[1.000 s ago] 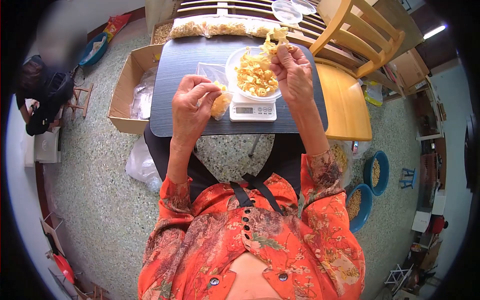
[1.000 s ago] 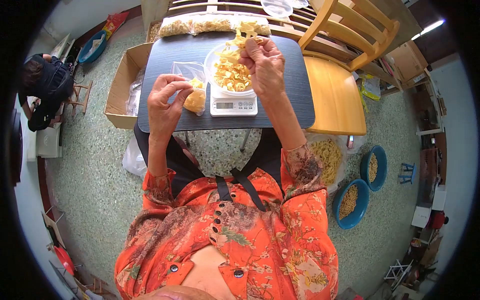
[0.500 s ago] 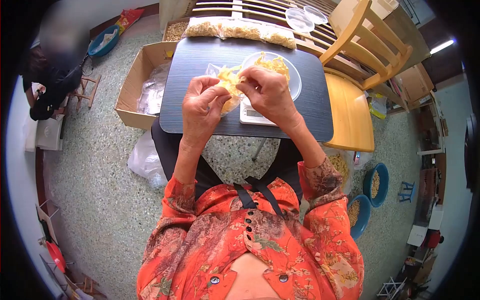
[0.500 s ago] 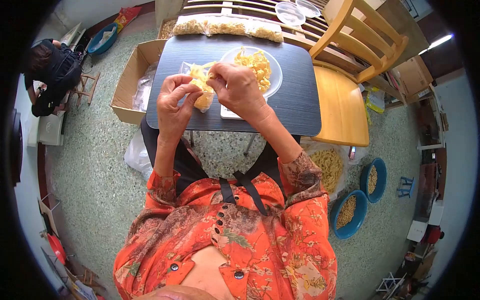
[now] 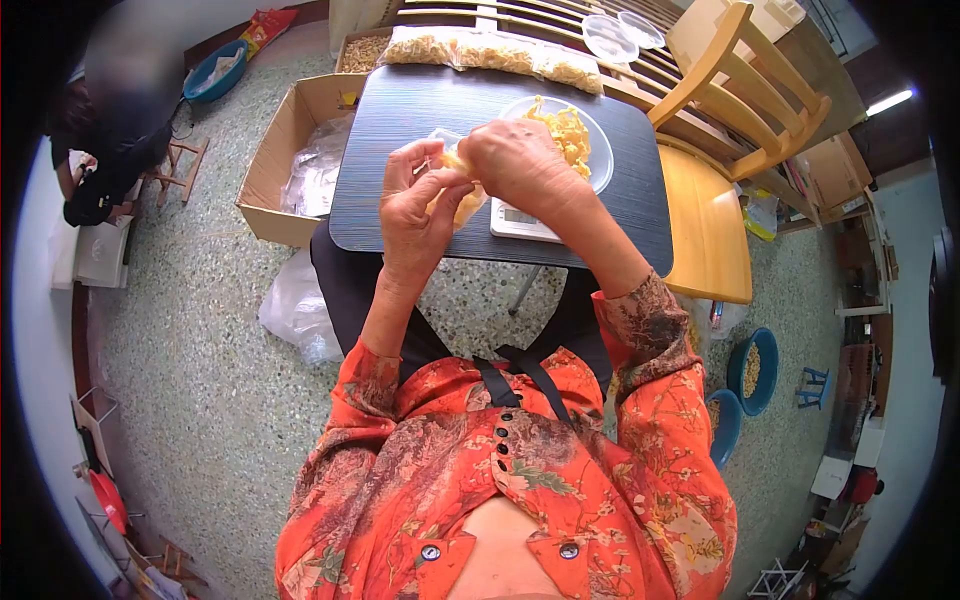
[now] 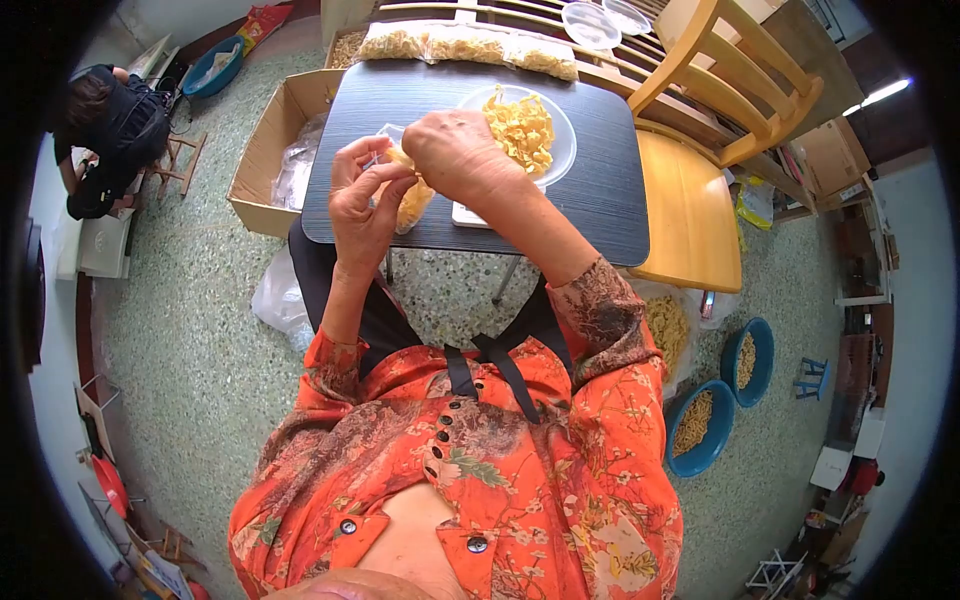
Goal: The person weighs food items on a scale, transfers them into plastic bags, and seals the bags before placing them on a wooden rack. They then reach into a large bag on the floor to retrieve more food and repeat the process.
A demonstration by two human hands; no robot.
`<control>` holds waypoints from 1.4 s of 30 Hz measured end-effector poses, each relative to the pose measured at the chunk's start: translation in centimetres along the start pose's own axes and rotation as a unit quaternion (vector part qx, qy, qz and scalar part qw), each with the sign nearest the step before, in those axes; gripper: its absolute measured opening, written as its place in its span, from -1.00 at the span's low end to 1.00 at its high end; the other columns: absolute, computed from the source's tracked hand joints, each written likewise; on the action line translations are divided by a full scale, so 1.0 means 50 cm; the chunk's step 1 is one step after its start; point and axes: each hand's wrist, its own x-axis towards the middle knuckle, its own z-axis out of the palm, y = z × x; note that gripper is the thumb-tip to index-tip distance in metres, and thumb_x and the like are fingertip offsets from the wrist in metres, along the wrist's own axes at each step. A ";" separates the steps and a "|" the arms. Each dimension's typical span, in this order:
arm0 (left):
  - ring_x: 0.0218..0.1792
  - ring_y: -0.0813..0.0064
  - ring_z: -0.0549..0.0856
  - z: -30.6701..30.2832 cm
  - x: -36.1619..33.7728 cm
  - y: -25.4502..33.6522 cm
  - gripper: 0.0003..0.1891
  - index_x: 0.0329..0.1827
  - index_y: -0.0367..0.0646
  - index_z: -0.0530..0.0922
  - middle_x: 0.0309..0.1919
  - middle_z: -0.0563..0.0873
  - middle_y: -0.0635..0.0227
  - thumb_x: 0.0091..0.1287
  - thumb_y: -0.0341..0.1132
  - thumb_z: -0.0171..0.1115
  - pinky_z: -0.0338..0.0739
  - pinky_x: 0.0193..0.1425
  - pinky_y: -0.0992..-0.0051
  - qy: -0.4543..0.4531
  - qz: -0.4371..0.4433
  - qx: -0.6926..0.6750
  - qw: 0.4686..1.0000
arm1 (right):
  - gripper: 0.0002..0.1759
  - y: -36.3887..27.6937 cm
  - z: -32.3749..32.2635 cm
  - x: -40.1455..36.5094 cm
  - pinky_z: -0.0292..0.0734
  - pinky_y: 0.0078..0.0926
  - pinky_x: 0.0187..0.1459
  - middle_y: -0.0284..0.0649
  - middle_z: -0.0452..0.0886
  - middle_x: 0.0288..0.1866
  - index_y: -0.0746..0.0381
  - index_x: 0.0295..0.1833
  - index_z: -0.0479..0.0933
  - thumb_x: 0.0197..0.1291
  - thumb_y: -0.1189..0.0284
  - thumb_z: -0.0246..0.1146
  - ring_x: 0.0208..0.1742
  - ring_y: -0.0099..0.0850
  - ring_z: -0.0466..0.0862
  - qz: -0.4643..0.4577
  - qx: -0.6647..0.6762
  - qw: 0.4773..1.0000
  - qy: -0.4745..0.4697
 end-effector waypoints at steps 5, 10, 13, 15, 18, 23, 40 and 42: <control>0.06 0.29 0.71 -0.028 0.009 -0.014 -0.84 -0.18 -0.21 0.75 0.05 0.71 0.23 0.20 -0.56 0.48 0.63 0.15 0.37 -0.004 -0.049 -0.006 0.999 | -0.84 0.039 -0.025 -0.012 0.68 -0.31 -0.31 -0.08 0.78 -0.27 0.28 -0.10 0.73 0.26 0.53 0.29 -0.32 -0.32 0.81 -0.034 0.255 0.963 0.075; 0.03 0.29 0.72 -0.039 0.009 -0.021 -0.84 -0.18 -0.24 0.73 0.02 0.71 0.22 0.20 -0.57 0.48 0.62 0.14 0.38 0.012 -0.031 0.008 0.999 | -0.71 0.033 -0.016 -0.021 0.57 -0.61 -0.49 -0.23 0.77 -0.34 0.38 -0.08 0.70 0.44 0.31 0.31 -0.41 -0.62 0.73 0.133 0.476 0.856 0.154; 0.04 0.30 0.72 -0.044 0.006 -0.012 -0.84 -0.18 -0.24 0.72 0.03 0.71 0.21 0.20 -0.57 0.48 0.62 0.14 0.38 0.013 -0.029 0.010 0.999 | -0.61 0.033 -0.007 -0.025 0.63 -0.47 -0.37 -0.19 0.75 -0.41 0.38 -0.08 0.71 0.35 0.20 0.37 -0.46 -0.53 0.73 0.230 0.438 0.869 0.006; 0.04 0.31 0.72 -0.042 0.004 -0.006 -0.84 -0.18 -0.24 0.72 0.03 0.71 0.21 0.20 -0.57 0.48 0.62 0.14 0.38 0.013 -0.024 0.014 1.000 | -0.55 0.026 0.015 -0.018 0.61 -0.51 -0.38 -0.23 0.73 -0.44 0.37 -0.16 0.71 0.23 0.11 0.45 -0.47 -0.55 0.70 0.227 0.441 0.867 -0.045; 0.04 0.28 0.71 -0.042 0.003 -0.001 -0.84 -0.19 -0.22 0.73 0.08 0.71 0.19 0.18 -0.58 0.47 0.61 0.18 0.35 0.017 -0.022 0.006 1.000 | -0.57 0.023 0.041 -0.016 0.50 -0.64 -0.45 -0.33 0.68 -0.42 0.32 -0.14 0.68 0.24 0.13 0.50 -0.48 -0.64 0.61 0.193 0.518 0.832 -0.036; -0.03 0.15 0.69 -0.080 0.022 0.011 -0.85 -0.23 -0.15 0.70 0.03 0.79 0.34 0.17 -0.51 0.46 0.59 0.11 0.32 -0.050 0.091 0.153 0.983 | -0.59 0.017 0.020 -0.025 0.37 -0.72 -0.53 -0.42 0.63 -0.47 0.31 -0.17 0.65 0.12 0.21 0.60 -0.54 -0.73 0.49 0.180 0.582 0.791 0.056; -0.34 0.20 0.75 -0.140 0.132 0.005 -0.82 -0.17 -0.03 0.70 -0.44 0.68 0.29 0.24 -0.23 0.49 0.61 -0.27 0.31 -0.330 -0.026 0.146 0.932 | -0.68 0.021 0.080 -0.004 0.36 -0.73 -0.56 -0.38 0.61 -0.41 0.33 -0.02 0.59 0.30 0.33 0.44 -0.53 -0.71 0.47 0.203 0.732 0.635 0.137; -0.32 0.22 0.76 -0.129 0.113 -0.005 -0.84 -0.17 -0.04 0.69 -0.37 0.67 0.29 0.24 -0.29 0.47 0.62 -0.25 0.30 -0.317 0.019 0.186 0.930 | -0.71 0.013 0.097 -0.010 0.42 -0.64 -0.52 -0.35 0.63 -0.42 0.35 -0.04 0.60 0.29 0.35 0.41 -0.53 -0.64 0.51 0.202 0.704 0.665 0.148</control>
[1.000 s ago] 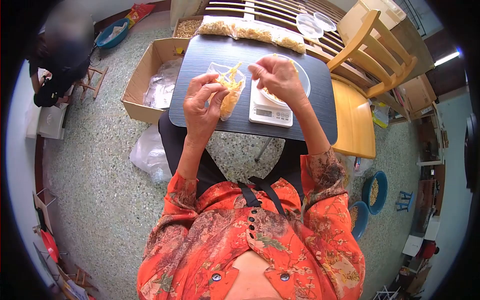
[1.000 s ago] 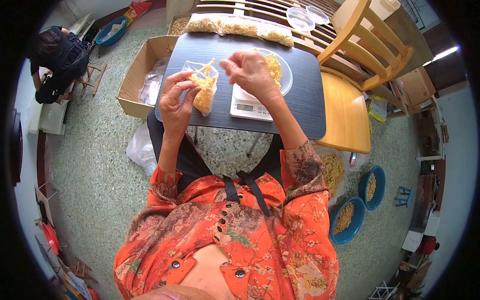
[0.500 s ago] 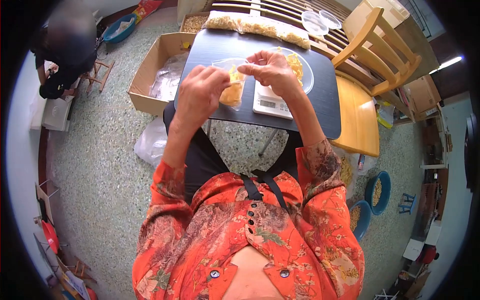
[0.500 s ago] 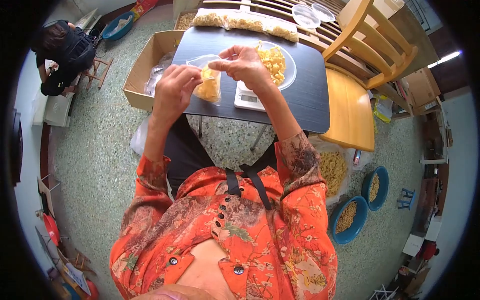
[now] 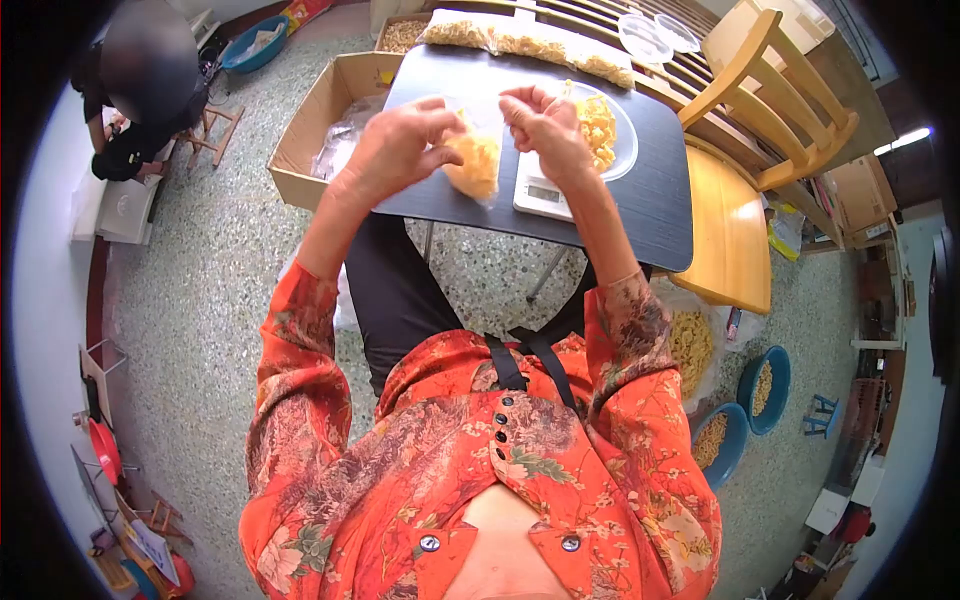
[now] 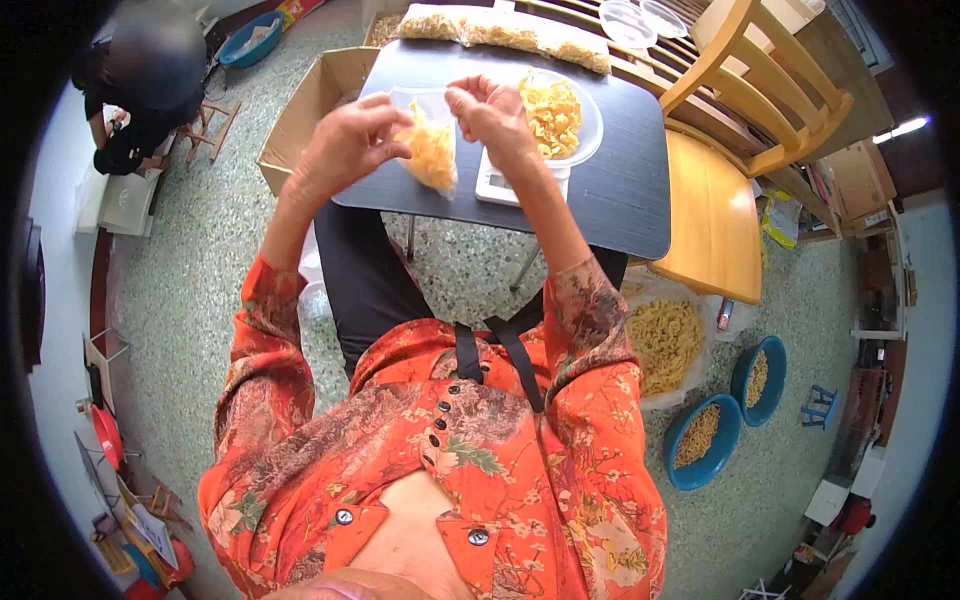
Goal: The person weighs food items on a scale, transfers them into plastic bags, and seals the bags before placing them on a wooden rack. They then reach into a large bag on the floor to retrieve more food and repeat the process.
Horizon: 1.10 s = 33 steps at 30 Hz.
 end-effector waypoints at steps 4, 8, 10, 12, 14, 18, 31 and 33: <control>-0.28 0.14 0.75 0.049 -0.009 -0.014 -0.89 -0.23 -0.05 0.64 -0.18 0.68 0.28 0.23 -0.38 0.40 0.63 -0.24 0.23 0.101 0.081 0.023 0.991 | -0.74 0.043 0.019 -0.006 0.57 -0.41 -0.34 -0.20 0.72 -0.40 0.34 -0.14 0.66 0.24 0.34 0.38 -0.43 -0.47 0.67 -0.136 -0.252 0.956 0.068; -0.29 0.11 0.76 0.069 -0.037 0.001 -0.93 -0.23 -0.06 0.61 -0.22 0.71 0.27 0.28 -0.38 0.33 0.63 -0.31 0.19 0.024 0.057 0.023 0.998 | -0.75 0.003 0.050 -0.051 0.58 -0.38 -0.27 -0.14 0.69 -0.34 0.27 -0.25 0.64 0.18 0.30 0.44 -0.33 -0.30 0.71 -0.172 -0.400 0.896 0.092; -0.36 0.11 0.76 0.058 -0.043 0.007 -0.92 -0.21 -0.03 0.63 -0.18 0.72 0.30 0.28 -0.42 0.30 0.65 -0.32 0.21 -0.029 0.084 0.036 0.995 | -0.77 -0.008 0.062 -0.051 0.58 -0.25 -0.21 -0.15 0.61 -0.33 0.23 -0.30 0.60 0.13 0.32 0.45 -0.28 -0.12 0.67 -0.235 -0.434 0.864 0.099; -0.36 0.10 0.76 0.048 -0.040 0.016 -0.88 -0.17 -0.01 0.65 -0.15 0.72 0.33 0.28 -0.43 0.29 0.65 -0.32 0.22 0.002 0.084 0.047 0.995 | -0.78 -0.030 0.077 -0.052 0.59 -0.23 -0.21 -0.14 0.62 -0.30 0.22 -0.27 0.60 0.13 0.32 0.45 -0.29 -0.11 0.67 -0.314 -0.400 0.853 0.120; -0.35 0.16 0.75 0.035 -0.036 0.023 -0.81 -0.13 -0.01 0.70 -0.15 0.69 0.36 0.23 -0.48 0.33 0.65 -0.28 0.28 0.057 0.065 0.050 0.995 | -0.70 -0.048 0.079 -0.076 0.62 -0.20 -0.18 -0.10 0.65 -0.20 0.19 -0.14 0.60 0.14 0.26 0.48 -0.25 -0.06 0.70 -0.352 -0.358 0.861 0.082; -0.30 0.33 0.66 0.022 -0.045 -0.008 -0.86 -0.24 -0.15 0.73 -0.31 0.57 0.31 0.17 -0.46 0.50 0.57 -0.21 0.37 0.036 0.036 -0.101 0.994 | -0.44 -0.056 0.057 -0.125 0.66 -0.18 -0.14 -0.14 0.69 -0.08 0.13 0.06 0.62 0.05 0.05 0.56 -0.13 -0.03 0.75 -0.269 -0.413 0.865 -0.088; -0.20 0.46 0.50 0.015 -0.066 0.014 -0.83 -0.28 -0.08 0.80 -0.27 0.43 0.43 0.07 -0.40 0.62 0.45 -0.17 0.46 0.010 0.072 -0.255 0.964 | -0.40 -0.041 0.029 -0.113 0.68 -0.17 -0.06 -0.21 0.69 0.18 0.12 0.17 0.58 0.06 0.08 0.53 -0.01 -0.10 0.75 -0.292 -0.486 0.759 -0.319; -0.22 0.46 0.49 0.025 -0.067 0.026 -0.83 -0.29 -0.08 0.80 -0.29 0.40 0.44 0.06 -0.43 0.61 0.44 -0.18 0.46 0.009 0.073 -0.289 0.954 | -0.45 -0.042 0.044 -0.108 0.64 -0.13 -0.16 -0.15 0.73 -0.14 0.16 -0.04 0.60 0.03 -0.01 0.53 -0.12 -0.07 0.74 -0.209 -0.565 0.700 -0.383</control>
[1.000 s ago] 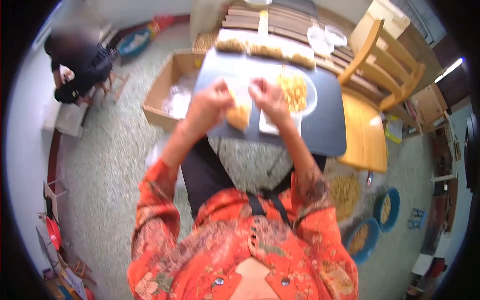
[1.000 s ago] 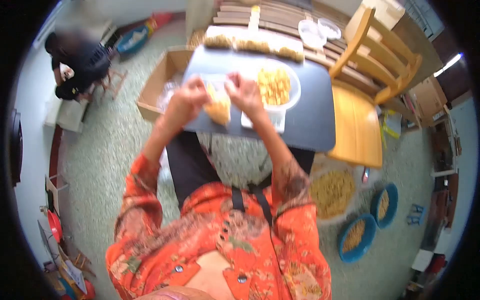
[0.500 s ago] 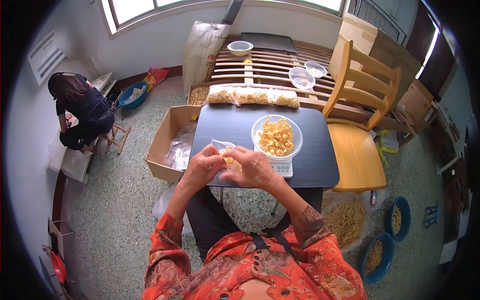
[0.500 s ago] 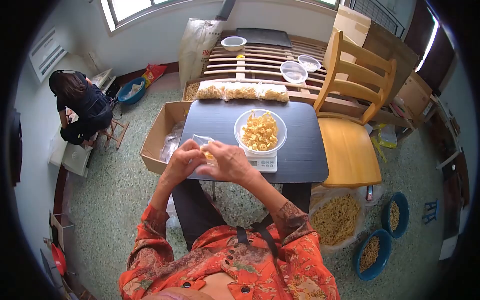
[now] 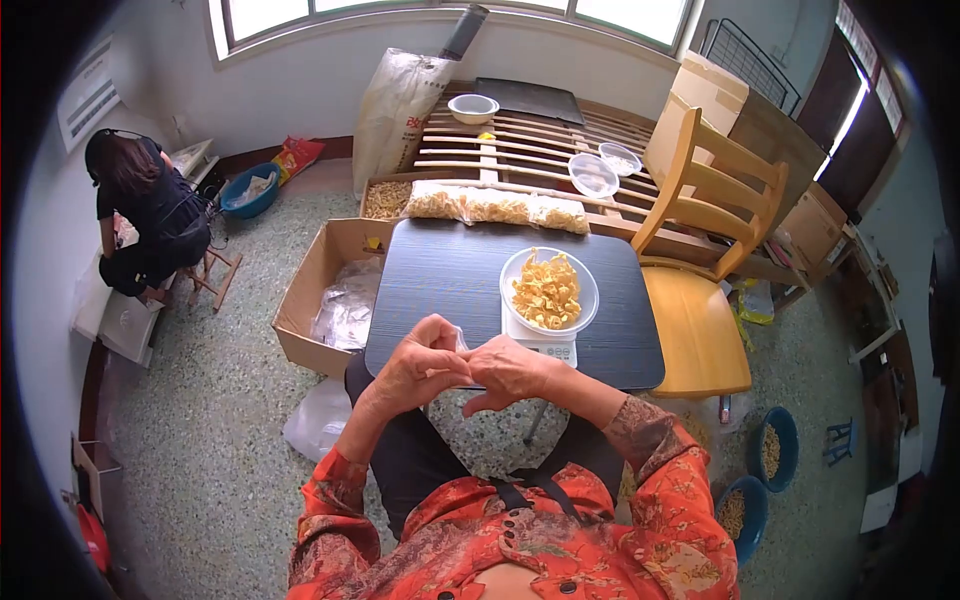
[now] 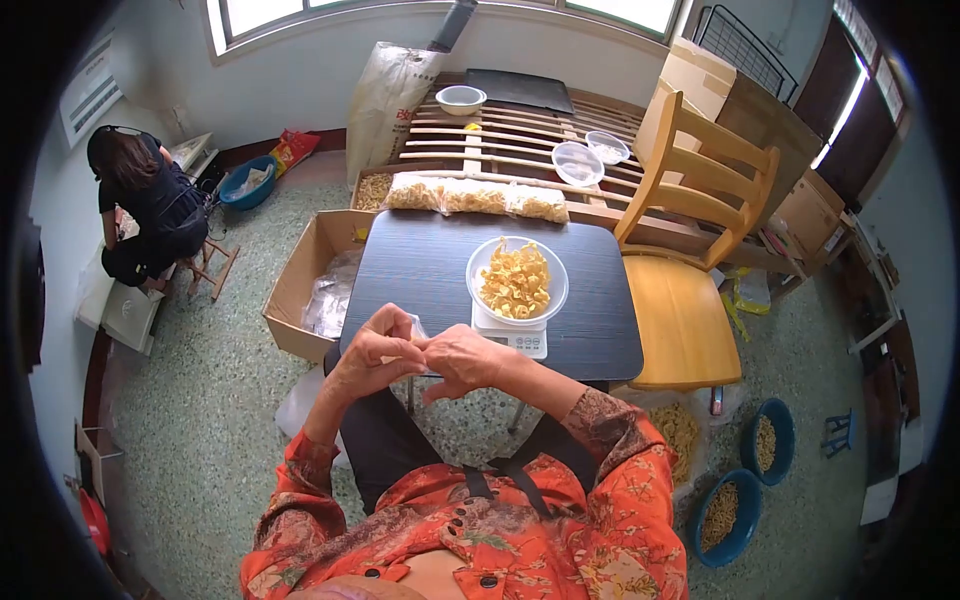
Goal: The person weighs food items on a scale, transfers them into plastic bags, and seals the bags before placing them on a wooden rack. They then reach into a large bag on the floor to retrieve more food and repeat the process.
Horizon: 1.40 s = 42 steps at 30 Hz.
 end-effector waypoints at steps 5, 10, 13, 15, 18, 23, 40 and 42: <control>-0.24 0.44 0.53 0.002 -0.004 0.020 -0.84 -0.34 -0.10 0.76 -0.29 0.45 0.39 0.05 -0.48 0.59 0.46 -0.19 0.47 -0.011 0.025 -0.018 0.999 | -0.54 0.000 0.019 0.033 0.60 -0.09 -0.30 -0.15 0.69 -0.39 0.15 -0.31 0.59 0.00 0.00 0.52 -0.29 -0.04 0.73 0.002 0.033 0.999 0.001; -0.26 0.42 0.55 -0.013 -0.018 0.030 -0.83 -0.33 -0.15 0.73 -0.35 0.50 0.39 0.05 -0.54 0.55 0.46 -0.19 0.46 0.017 0.002 0.046 0.999 | -0.64 0.012 0.030 0.051 0.65 -0.11 -0.20 -0.19 0.74 -0.21 0.13 -0.18 0.66 -0.06 0.20 0.54 -0.18 -0.07 0.76 0.006 0.046 0.998 0.031; -0.26 0.41 0.54 -0.049 -0.027 0.016 -0.85 -0.33 -0.22 0.73 -0.35 0.49 0.39 0.05 -0.54 0.55 0.45 -0.16 0.47 0.086 -0.035 0.135 0.987 | -0.73 -0.003 0.007 0.036 0.67 -0.13 -0.11 -0.21 0.76 0.00 0.16 -0.17 0.67 0.05 0.28 0.49 -0.12 -0.08 0.76 -0.038 0.078 0.984 0.156; -0.26 0.42 0.54 -0.054 -0.024 0.015 -0.85 -0.33 -0.23 0.74 -0.35 0.48 0.39 0.05 -0.54 0.55 0.45 -0.15 0.46 0.097 -0.044 0.145 0.984 | -0.75 0.002 -0.005 0.026 0.67 -0.12 -0.12 -0.22 0.76 0.02 0.18 -0.18 0.67 0.05 0.32 0.49 -0.12 -0.08 0.77 -0.059 0.120 0.970 0.201; -0.26 0.42 0.54 -0.052 -0.004 0.027 -0.84 -0.31 -0.24 0.74 -0.34 0.47 0.38 0.06 -0.52 0.56 0.45 -0.15 0.46 0.140 -0.049 0.140 0.979 | -0.75 0.026 -0.031 0.013 0.67 -0.24 -0.22 -0.24 0.77 -0.03 0.20 -0.15 0.68 0.06 0.40 0.51 -0.27 -0.21 0.77 -0.043 0.220 0.950 0.218; -0.26 0.41 0.55 -0.044 0.035 0.009 -0.83 -0.29 -0.26 0.74 -0.34 0.48 0.35 0.08 -0.49 0.56 0.46 -0.15 0.43 0.126 -0.043 0.199 0.971 | -0.89 0.097 -0.031 0.020 0.54 -0.58 -0.33 -0.28 0.72 -0.21 0.27 -0.16 0.68 0.20 0.56 0.44 -0.34 -0.52 0.65 -0.040 0.216 0.932 0.288; -0.10 0.33 0.67 -0.009 0.078 -0.034 -0.86 -0.17 -0.19 0.77 -0.25 0.68 0.30 0.21 -0.48 0.48 0.55 0.03 0.38 0.139 -0.051 0.167 0.975 | -0.84 0.110 -0.034 0.008 0.55 -0.62 -0.31 -0.33 0.73 -0.32 0.30 -0.11 0.71 0.29 0.44 0.45 -0.36 -0.64 0.64 0.082 0.273 0.884 0.371; -0.08 0.34 0.67 -0.008 0.078 -0.041 -0.86 -0.16 -0.18 0.78 -0.25 0.69 0.31 0.22 -0.47 0.47 0.55 0.04 0.39 0.110 -0.058 0.156 0.980 | -0.80 0.109 -0.043 0.019 0.52 -0.67 -0.33 -0.36 0.74 -0.33 0.30 -0.09 0.69 0.30 0.41 0.46 -0.37 -0.68 0.62 0.190 0.257 0.838 0.443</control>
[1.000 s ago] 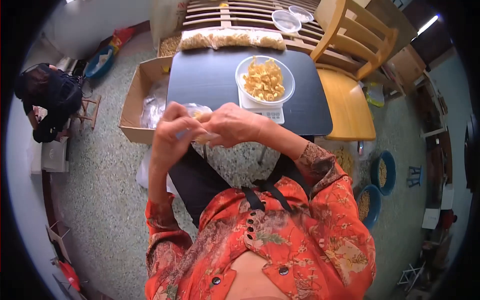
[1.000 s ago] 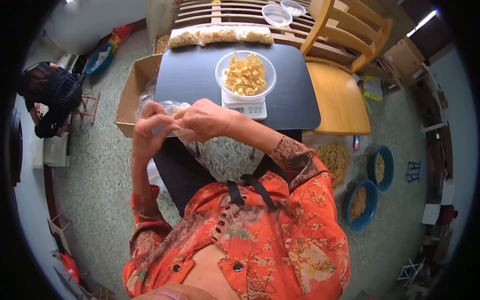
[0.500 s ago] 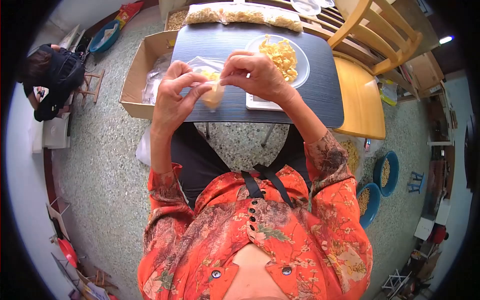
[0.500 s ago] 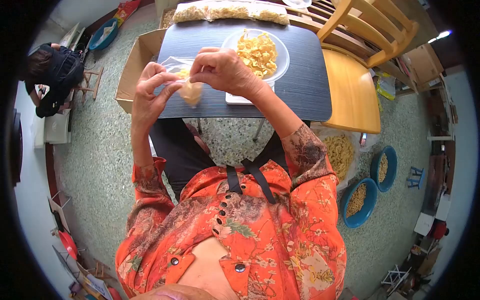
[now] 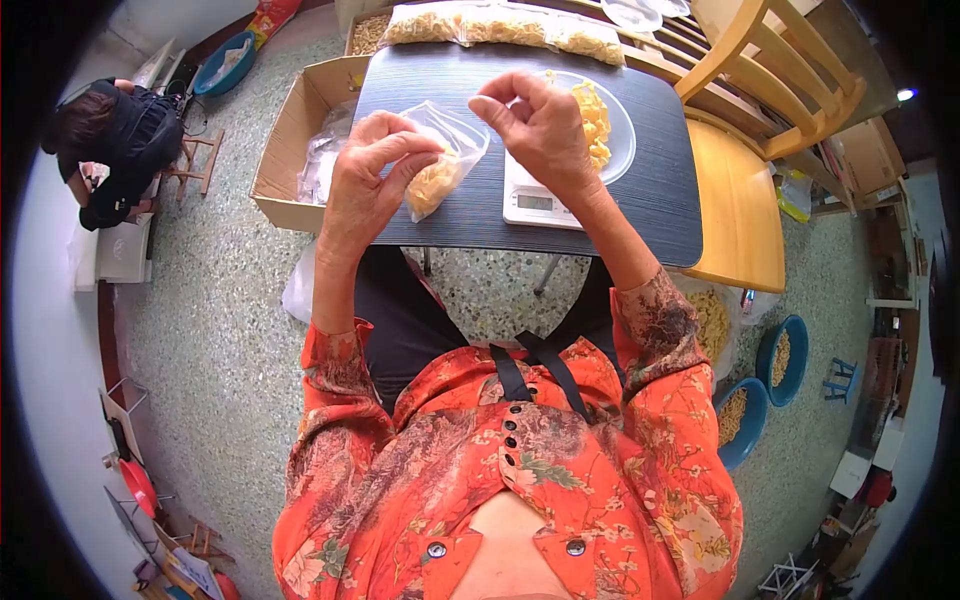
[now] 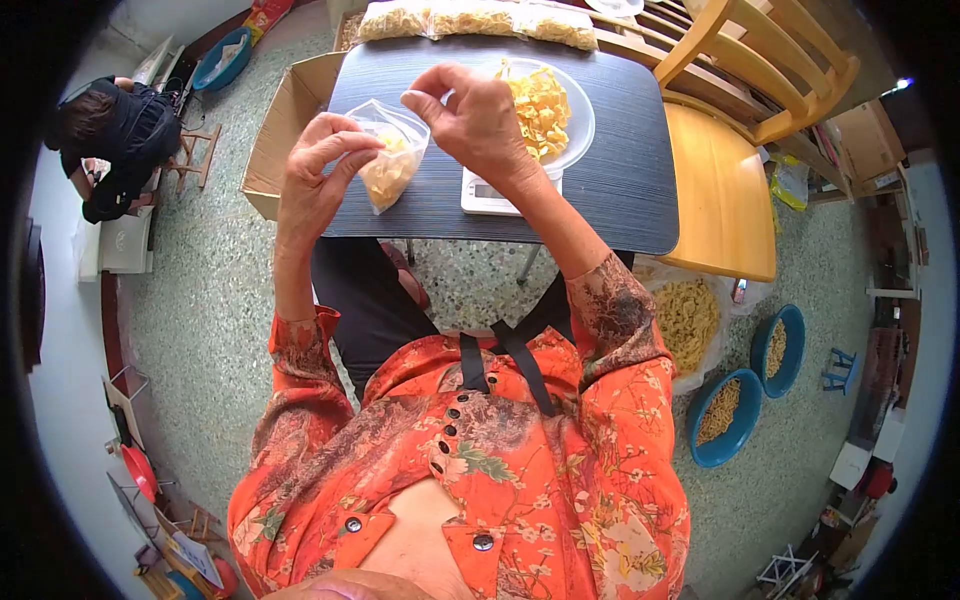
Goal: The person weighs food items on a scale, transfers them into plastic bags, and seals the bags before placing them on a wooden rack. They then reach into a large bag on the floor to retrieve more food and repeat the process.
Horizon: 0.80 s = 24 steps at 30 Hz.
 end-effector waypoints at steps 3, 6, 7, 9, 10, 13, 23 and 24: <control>-0.08 0.33 0.68 0.012 -0.012 -0.008 -0.86 -0.17 -0.16 0.79 -0.22 0.69 0.30 0.22 -0.48 0.47 0.56 0.05 0.37 0.005 0.013 0.012 1.000 | -0.72 0.004 0.004 0.015 0.59 -0.46 -0.29 -0.26 0.76 -0.31 0.26 -0.08 0.68 0.23 0.29 0.49 -0.37 -0.45 0.72 -0.027 -0.111 0.993 -0.039; -0.05 0.30 0.68 0.016 -0.020 0.002 -0.86 -0.19 -0.16 0.78 -0.18 0.69 0.28 0.20 -0.50 0.48 0.55 0.07 0.35 0.014 0.000 -0.005 1.000 | -0.70 0.013 0.026 0.013 0.61 -0.21 -0.23 -0.17 0.77 -0.32 0.19 -0.14 0.70 0.16 0.21 0.49 -0.35 -0.21 0.76 -0.031 -0.226 0.970 -0.084; -0.05 0.30 0.68 0.014 -0.020 0.006 -0.86 -0.19 -0.16 0.78 -0.18 0.69 0.28 0.20 -0.50 0.48 0.55 0.07 0.35 0.014 0.001 -0.006 1.000 | -0.73 0.023 0.030 0.023 0.60 -0.24 -0.26 -0.18 0.76 -0.36 0.20 -0.17 0.70 0.18 0.24 0.48 -0.37 -0.24 0.75 -0.046 -0.219 0.971 -0.090; -0.01 0.28 0.67 0.005 -0.020 0.014 -0.88 -0.21 -0.17 0.77 -0.13 0.68 0.25 0.20 -0.51 0.47 0.55 0.09 0.34 0.003 0.014 0.042 0.999 | -0.75 0.026 0.033 0.034 0.56 -0.35 -0.33 -0.23 0.69 -0.51 0.25 -0.24 0.70 0.21 0.27 0.45 -0.44 -0.38 0.70 -0.048 -0.163 0.983 -0.071; -0.01 0.28 0.67 0.000 -0.021 0.019 -0.88 -0.21 -0.17 0.77 -0.13 0.68 0.25 0.20 -0.51 0.47 0.55 0.09 0.34 0.004 0.013 0.043 0.999 | -0.75 0.026 0.031 0.039 0.56 -0.35 -0.33 -0.23 0.69 -0.51 0.25 -0.24 0.70 0.21 0.27 0.45 -0.44 -0.38 0.70 -0.050 -0.163 0.983 -0.072; 0.02 0.26 0.66 -0.012 -0.023 0.033 -0.89 -0.22 -0.17 0.76 -0.12 0.68 0.24 0.20 -0.53 0.46 0.54 0.12 0.33 0.005 -0.015 0.006 1.000 | -0.73 0.017 0.020 0.046 0.53 -0.48 -0.36 -0.31 0.64 -0.53 0.28 -0.22 0.70 0.25 0.26 0.44 -0.46 -0.58 0.60 0.035 -0.105 0.991 -0.079; -0.02 0.24 0.69 0.034 -0.024 0.080 -0.84 -0.19 -0.14 0.78 -0.02 0.74 0.31 0.16 -0.51 0.45 0.59 0.08 0.30 0.081 0.013 0.247 0.966 | -0.71 0.047 0.026 0.025 0.57 -0.47 -0.31 -0.29 0.71 -0.44 0.27 -0.18 0.72 0.23 0.24 0.42 -0.41 -0.54 0.65 0.075 -0.087 0.992 -0.058; -0.05 0.27 0.70 0.043 -0.027 0.078 -0.83 -0.19 -0.13 0.78 -0.05 0.75 0.33 0.16 -0.51 0.45 0.61 0.04 0.31 0.077 -0.020 0.215 0.973 | -0.72 0.046 0.022 0.024 0.57 -0.47 -0.32 -0.30 0.71 -0.45 0.27 -0.18 0.72 0.24 0.24 0.41 -0.42 -0.55 0.64 0.074 -0.079 0.993 -0.057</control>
